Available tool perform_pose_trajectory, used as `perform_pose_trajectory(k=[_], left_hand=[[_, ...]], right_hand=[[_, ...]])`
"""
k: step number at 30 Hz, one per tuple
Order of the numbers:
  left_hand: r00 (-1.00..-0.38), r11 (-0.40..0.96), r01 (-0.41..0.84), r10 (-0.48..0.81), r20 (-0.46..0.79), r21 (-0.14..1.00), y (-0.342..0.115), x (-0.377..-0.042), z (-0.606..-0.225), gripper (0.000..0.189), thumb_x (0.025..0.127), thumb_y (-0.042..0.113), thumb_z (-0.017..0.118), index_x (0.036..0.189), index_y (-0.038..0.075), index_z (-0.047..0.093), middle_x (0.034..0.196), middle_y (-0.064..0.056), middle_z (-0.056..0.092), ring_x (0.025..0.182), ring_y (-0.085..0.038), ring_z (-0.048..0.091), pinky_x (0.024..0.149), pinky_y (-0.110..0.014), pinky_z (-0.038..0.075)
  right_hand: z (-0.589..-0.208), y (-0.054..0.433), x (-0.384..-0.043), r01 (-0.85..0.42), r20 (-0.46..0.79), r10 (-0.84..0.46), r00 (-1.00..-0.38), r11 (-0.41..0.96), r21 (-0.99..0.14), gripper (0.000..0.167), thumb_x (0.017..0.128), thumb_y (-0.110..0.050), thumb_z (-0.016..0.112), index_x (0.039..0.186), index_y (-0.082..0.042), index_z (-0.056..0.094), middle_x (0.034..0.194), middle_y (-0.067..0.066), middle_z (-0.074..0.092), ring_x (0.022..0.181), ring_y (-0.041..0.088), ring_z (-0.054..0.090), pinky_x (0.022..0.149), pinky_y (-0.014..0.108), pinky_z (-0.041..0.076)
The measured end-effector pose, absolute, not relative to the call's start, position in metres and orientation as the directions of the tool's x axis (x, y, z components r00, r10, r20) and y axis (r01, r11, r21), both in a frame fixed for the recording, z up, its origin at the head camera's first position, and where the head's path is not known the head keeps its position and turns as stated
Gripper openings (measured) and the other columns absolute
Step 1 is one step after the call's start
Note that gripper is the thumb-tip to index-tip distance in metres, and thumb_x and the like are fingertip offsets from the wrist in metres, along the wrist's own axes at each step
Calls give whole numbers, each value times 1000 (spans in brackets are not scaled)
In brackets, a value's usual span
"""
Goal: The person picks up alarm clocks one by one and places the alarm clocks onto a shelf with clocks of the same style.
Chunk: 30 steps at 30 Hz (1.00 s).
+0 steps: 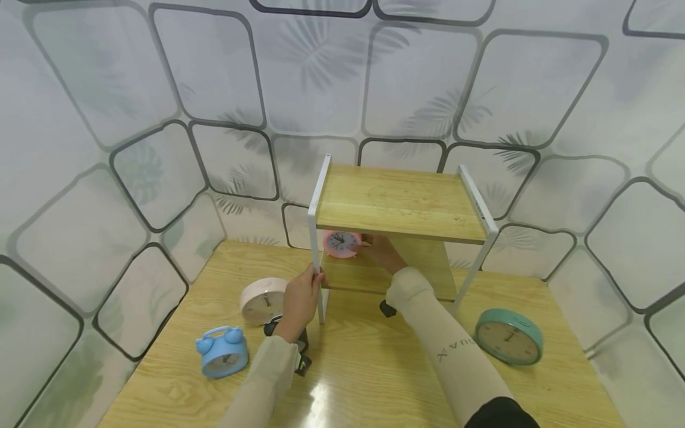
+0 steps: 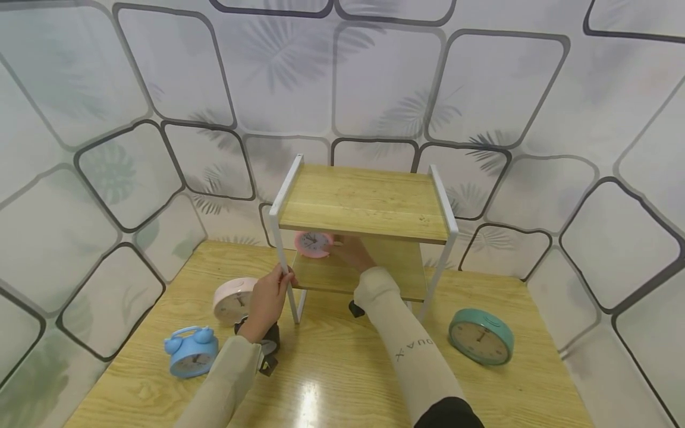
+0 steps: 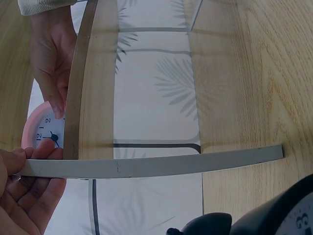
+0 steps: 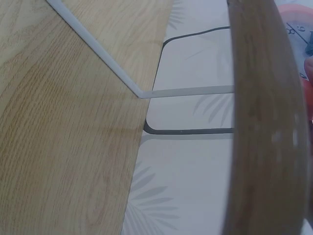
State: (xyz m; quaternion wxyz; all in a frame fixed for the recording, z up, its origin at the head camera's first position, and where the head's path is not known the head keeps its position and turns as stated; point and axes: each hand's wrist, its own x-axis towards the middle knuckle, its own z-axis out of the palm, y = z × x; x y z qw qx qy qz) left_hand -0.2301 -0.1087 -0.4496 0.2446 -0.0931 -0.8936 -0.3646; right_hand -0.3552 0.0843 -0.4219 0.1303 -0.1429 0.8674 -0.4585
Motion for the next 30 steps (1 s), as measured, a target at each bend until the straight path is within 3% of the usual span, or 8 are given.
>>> perform_pose_trajectory(k=[8, 13, 22, 26, 30], left_hand=[[-869, 711, 338, -15, 494, 617, -108, -230, -449, 14, 96, 16, 51, 84, 9, 57, 75, -3, 67, 57, -12, 53, 49, -21, 38], [-868, 716, 335, -18, 497, 612, -108, -230, -450, 14, 95, 17, 52, 84, 9, 57, 75, -3, 68, 60, -14, 58, 50, -23, 42], [-868, 710, 325, -38, 495, 625, -108, -230, -451, 13, 95, 17, 53, 84, 10, 57, 76, -4, 69, 66, -18, 64, 54, -28, 47], [-875, 709, 318, -36, 483, 630, -108, -230, -452, 14, 96, 17, 52, 85, 10, 58, 77, -4, 69, 65, -17, 63, 53, -26, 46], [-869, 719, 322, -33, 494, 616, -108, -231, -452, 13, 95, 15, 53, 83, 10, 58, 75, -4, 68, 60, -16, 60, 50, -25, 43]], right_hand=[[-422, 86, -355, -120, -89, -389, -917, 482, -868, 62, 88, -29, 66, 139, -5, 42, 144, 16, 44, 133, 33, 42, 109, 44, 35], [-416, 89, -347, -98, -105, -387, -916, 470, -877, 64, 87, -32, 67, 140, -7, 41, 146, 15, 41, 133, 33, 42, 108, 46, 36], [-404, 99, -319, -102, -58, -251, -966, 582, -807, 74, 89, -41, 62, 144, -1, 31, 150, 22, 29, 136, 40, 34, 105, 52, 36], [-395, 104, -292, -186, 67, -210, -975, 617, -765, 70, 90, -32, 62, 142, 2, 30, 145, 26, 33, 130, 44, 39, 103, 52, 40], [-392, 113, -264, -434, 344, -267, -900, 614, -660, 60, 88, -14, 65, 136, 6, 36, 138, 27, 41, 125, 45, 44, 102, 50, 42]])
